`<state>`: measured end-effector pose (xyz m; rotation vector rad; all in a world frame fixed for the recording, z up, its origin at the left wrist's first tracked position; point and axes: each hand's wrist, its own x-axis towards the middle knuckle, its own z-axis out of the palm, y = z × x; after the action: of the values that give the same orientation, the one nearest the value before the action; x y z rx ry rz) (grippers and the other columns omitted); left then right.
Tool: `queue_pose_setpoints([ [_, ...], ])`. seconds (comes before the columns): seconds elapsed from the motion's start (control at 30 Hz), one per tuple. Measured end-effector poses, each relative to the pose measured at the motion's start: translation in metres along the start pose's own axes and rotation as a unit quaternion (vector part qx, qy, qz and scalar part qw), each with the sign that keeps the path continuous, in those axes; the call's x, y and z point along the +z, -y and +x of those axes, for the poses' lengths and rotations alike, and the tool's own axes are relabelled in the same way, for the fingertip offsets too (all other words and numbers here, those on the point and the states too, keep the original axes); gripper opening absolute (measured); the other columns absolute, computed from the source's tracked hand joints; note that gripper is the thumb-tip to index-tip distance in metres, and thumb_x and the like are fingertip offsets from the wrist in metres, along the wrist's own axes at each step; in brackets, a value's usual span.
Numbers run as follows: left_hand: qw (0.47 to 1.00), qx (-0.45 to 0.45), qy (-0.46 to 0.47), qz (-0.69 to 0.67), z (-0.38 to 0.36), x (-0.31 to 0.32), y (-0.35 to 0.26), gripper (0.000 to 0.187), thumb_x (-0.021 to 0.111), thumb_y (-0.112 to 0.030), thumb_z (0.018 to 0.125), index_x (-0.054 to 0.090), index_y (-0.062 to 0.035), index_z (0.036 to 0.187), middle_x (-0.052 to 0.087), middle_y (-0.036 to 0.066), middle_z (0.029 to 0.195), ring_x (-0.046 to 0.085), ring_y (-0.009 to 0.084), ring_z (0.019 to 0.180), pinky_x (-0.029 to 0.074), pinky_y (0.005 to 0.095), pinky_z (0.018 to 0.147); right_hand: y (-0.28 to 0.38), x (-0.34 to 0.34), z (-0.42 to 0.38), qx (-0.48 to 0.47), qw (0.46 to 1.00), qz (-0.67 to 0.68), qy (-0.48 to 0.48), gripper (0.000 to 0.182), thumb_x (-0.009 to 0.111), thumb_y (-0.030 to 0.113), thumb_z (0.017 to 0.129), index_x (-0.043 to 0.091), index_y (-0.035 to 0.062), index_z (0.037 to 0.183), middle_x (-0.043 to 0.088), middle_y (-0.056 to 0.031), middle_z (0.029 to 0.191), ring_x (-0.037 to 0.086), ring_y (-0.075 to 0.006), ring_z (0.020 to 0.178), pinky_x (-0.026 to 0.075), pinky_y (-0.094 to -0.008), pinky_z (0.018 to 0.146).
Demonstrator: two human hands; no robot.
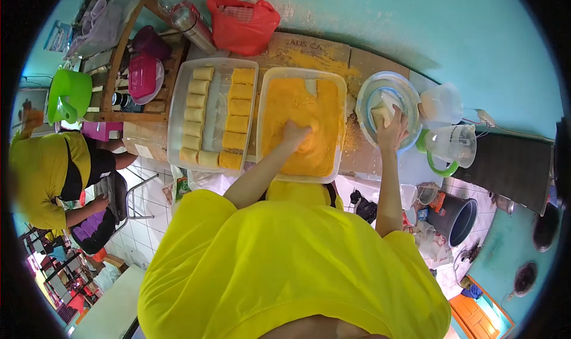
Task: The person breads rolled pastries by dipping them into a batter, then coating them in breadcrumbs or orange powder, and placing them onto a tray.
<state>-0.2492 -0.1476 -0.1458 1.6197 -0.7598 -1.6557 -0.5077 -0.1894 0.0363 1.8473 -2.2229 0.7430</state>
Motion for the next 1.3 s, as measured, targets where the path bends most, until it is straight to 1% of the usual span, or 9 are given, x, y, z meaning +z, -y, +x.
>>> queue_pose_setpoints([
  [0.2, 0.894, 0.095, -0.326, 0.291, -0.001, 0.038, -0.107, 0.09, 0.08, -0.034, 0.06, 0.036, 0.0025, 0.129, 0.054, 0.024, 0.118, 0.054, 0.0369, 0.108, 0.046, 0.0418, 0.09, 0.039, -0.027, -0.026, 0.009, 0.961, 0.235, 0.145, 0.028, 0.059, 0.004, 0.078, 0.055, 0.0063, 0.106, 0.054, -0.0165, 0.095, 0.056, -0.0336, 0.088, 0.045, -0.0431, 0.074],
  [0.3, 0.875, 0.047, -0.333, 0.348, 0.007, 0.048, -0.125, 0.097, 0.081, -0.036, 0.058, 0.033, 0.0041, 0.132, 0.053, 0.025, 0.12, 0.053, 0.0361, 0.11, 0.044, 0.041, 0.092, 0.072, -0.019, -0.066, -0.027, 0.939, 0.266, 0.216, 0.024, 0.058, 0.002, 0.078, 0.055, 0.0051, 0.101, 0.055, -0.015, 0.091, 0.056, -0.0321, 0.085, 0.046, -0.0422, 0.071],
  [0.5, 0.963, -0.025, -0.057, 0.261, 0.031, 0.001, -0.12, 0.103, 0.082, -0.039, 0.057, 0.03, 0.0052, 0.134, 0.04, 0.026, 0.135, 0.045, 0.0368, 0.121, 0.04, 0.0396, 0.098, 0.091, 0.006, -0.097, -0.183, 0.944, 0.202, 0.187, 0.029, 0.06, 0.002, 0.072, 0.056, 0.0059, 0.1, 0.054, -0.0115, 0.088, 0.053, -0.0306, 0.076, 0.044, -0.0389, 0.069],
  [0.7, 0.805, 0.007, -0.088, 0.587, -0.037, -0.009, -0.14, 0.089, 0.07, -0.053, 0.07, 0.035, -0.0042, 0.135, 0.042, 0.021, 0.135, 0.046, 0.035, 0.12, 0.041, 0.0402, 0.094, 0.086, 0.01, -0.1, -0.174, 0.944, 0.209, 0.189, 0.029, 0.06, 0.001, 0.07, 0.057, 0.0057, 0.099, 0.054, -0.0104, 0.086, 0.052, -0.0293, 0.073, 0.043, -0.0378, 0.068],
  [0.8, 0.81, 0.253, -0.141, 0.51, 0.015, -0.024, -0.126, 0.068, 0.058, -0.053, 0.081, 0.045, -0.0088, 0.131, 0.05, 0.017, 0.129, 0.05, 0.0322, 0.116, 0.041, 0.0392, 0.094, 0.086, 0.011, -0.099, -0.179, 0.943, 0.209, 0.187, 0.029, 0.06, 0.002, 0.071, 0.057, 0.0059, 0.099, 0.054, -0.0108, 0.086, 0.051, -0.0291, 0.072, 0.043, -0.0377, 0.068],
  [0.9, 0.851, 0.275, 0.056, 0.444, 0.057, -0.039, -0.115, 0.051, 0.055, -0.045, 0.086, 0.055, -0.0094, 0.123, 0.057, 0.016, 0.12, 0.054, 0.0299, 0.111, 0.042, 0.0387, 0.092, 0.087, 0.01, -0.099, -0.184, 0.944, 0.198, 0.187, 0.028, 0.059, 0.002, 0.071, 0.057, 0.0059, 0.098, 0.054, -0.0111, 0.085, 0.051, -0.0291, 0.071, 0.043, -0.0377, 0.067],
  [1.0, 0.928, 0.148, 0.193, 0.281, 0.04, -0.048, -0.119, 0.053, 0.062, -0.044, 0.081, 0.059, -0.0046, 0.117, 0.061, 0.017, 0.114, 0.056, 0.0289, 0.109, 0.044, 0.0381, 0.092, 0.086, 0.013, -0.1, -0.184, 0.946, 0.193, 0.183, 0.028, 0.059, 0.003, 0.071, 0.057, 0.0059, 0.098, 0.054, -0.0111, 0.085, 0.051, -0.0289, 0.071, 0.043, -0.0376, 0.067],
  [1.1, 0.94, 0.212, -0.034, 0.266, 0.013, -0.051, -0.094, 0.063, 0.072, -0.042, 0.074, 0.057, -0.0007, 0.119, 0.059, 0.018, 0.117, 0.056, 0.0281, 0.109, 0.045, 0.0364, 0.091, 0.089, 0.011, -0.099, -0.188, 0.949, 0.185, 0.176, 0.027, 0.059, 0.002, 0.07, 0.057, 0.0057, 0.097, 0.054, -0.011, 0.084, 0.051, -0.0291, 0.07, 0.043, -0.0377, 0.067],
  [1.3, 0.957, 0.114, 0.148, 0.223, 0.016, -0.053, -0.106, 0.064, 0.081, -0.029, 0.067, 0.057, -0.0049, 0.121, 0.061, 0.011, 0.112, 0.058, 0.0228, 0.099, 0.045, 0.0324, 0.088, 0.089, 0.012, -0.1, -0.182, 0.948, 0.182, 0.185, 0.025, 0.06, 0.002, 0.07, 0.057, 0.0056, 0.095, 0.054, -0.0109, 0.084, 0.051, -0.0295, 0.071, 0.043, -0.0384, 0.068],
])
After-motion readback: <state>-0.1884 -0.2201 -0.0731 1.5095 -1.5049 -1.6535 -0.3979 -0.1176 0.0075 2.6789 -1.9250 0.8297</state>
